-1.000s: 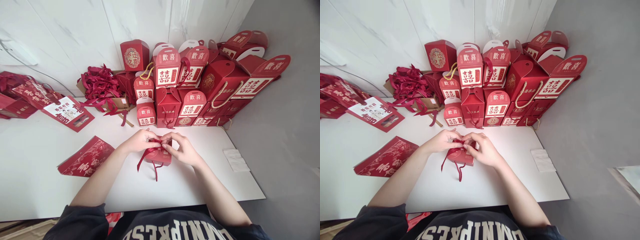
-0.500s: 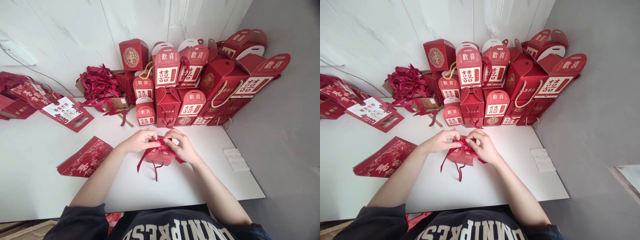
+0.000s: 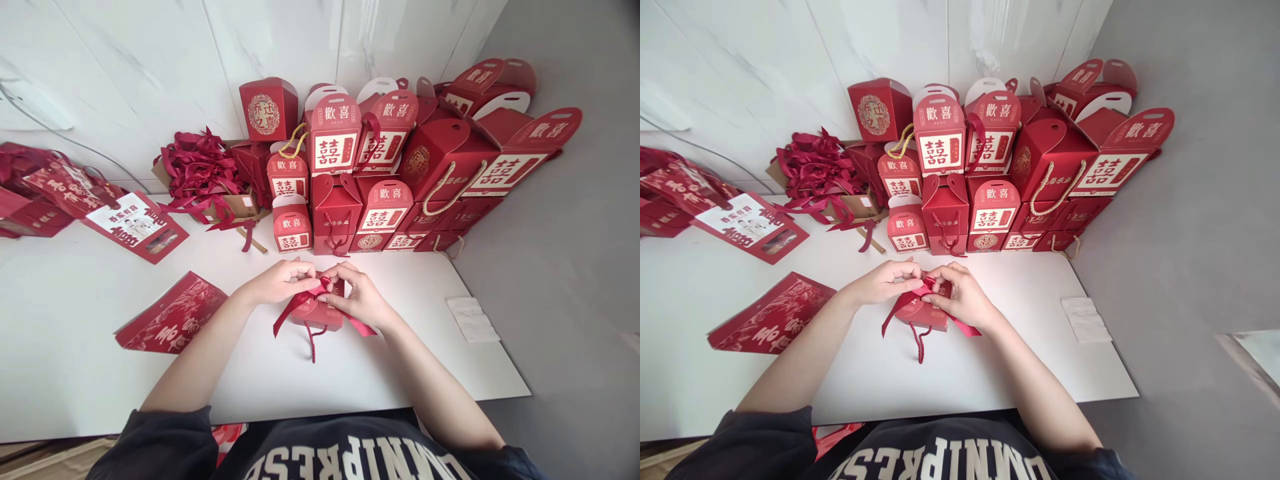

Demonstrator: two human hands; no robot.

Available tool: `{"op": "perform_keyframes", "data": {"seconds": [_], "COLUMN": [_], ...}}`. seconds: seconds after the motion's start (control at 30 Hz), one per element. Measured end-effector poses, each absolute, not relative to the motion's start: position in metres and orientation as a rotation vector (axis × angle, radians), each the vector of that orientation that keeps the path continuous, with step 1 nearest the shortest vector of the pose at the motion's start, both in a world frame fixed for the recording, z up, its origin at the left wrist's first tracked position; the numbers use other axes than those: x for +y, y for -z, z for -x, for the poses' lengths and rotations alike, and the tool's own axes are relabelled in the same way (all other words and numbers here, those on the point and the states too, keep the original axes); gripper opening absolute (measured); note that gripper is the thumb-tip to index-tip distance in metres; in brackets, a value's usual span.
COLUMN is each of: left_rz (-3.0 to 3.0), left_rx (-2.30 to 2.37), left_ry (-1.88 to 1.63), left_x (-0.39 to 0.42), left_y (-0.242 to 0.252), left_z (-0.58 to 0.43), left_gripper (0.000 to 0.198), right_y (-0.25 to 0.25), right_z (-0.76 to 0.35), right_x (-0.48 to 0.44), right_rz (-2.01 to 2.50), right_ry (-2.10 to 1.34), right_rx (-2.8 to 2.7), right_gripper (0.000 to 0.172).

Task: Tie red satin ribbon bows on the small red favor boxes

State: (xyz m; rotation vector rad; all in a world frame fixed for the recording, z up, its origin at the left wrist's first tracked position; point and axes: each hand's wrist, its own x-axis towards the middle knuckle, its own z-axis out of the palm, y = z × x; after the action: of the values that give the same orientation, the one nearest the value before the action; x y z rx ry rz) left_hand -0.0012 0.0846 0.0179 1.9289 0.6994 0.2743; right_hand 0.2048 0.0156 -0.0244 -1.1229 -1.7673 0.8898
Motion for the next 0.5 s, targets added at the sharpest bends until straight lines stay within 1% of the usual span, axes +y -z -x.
{"op": "perform_keyframes", "data": {"seconds": [0.1, 0.2, 0.4, 0.5], "left_rz": [-1.991, -1.998, -2.092, -2.122], "left_rx": [0.709, 0.698, 0.653, 0.658], "left_ry": [-0.264, -0.246, -0.268, -0.250], "left_x": [0.0857, 0.0859, 0.0850, 0.0850], "left_y": [-0.0180, -0.0181, -0.0186, -0.0189], "left_z": [0.0015, 0.0014, 0.0003, 0.0002], "left_gripper": [0.033, 0.035, 0.032, 0.033], "right_y": [0.0220, 0.0194, 0.0186, 0.0220], "right_z": [-0.2080, -0.2082, -0.2002, -0.1996], "right_x": [0.0150, 0.0144, 0.0144, 0.0147], "right_rz": [1.075, 1.049, 1.135, 1.143], "right_ry": [-1.036, -1.133, -0.852, -0.909], "right_rx": [-1.700, -1.635, -1.770, -1.715], "right_gripper": [0.028, 0.027, 0.017, 0.014]}}
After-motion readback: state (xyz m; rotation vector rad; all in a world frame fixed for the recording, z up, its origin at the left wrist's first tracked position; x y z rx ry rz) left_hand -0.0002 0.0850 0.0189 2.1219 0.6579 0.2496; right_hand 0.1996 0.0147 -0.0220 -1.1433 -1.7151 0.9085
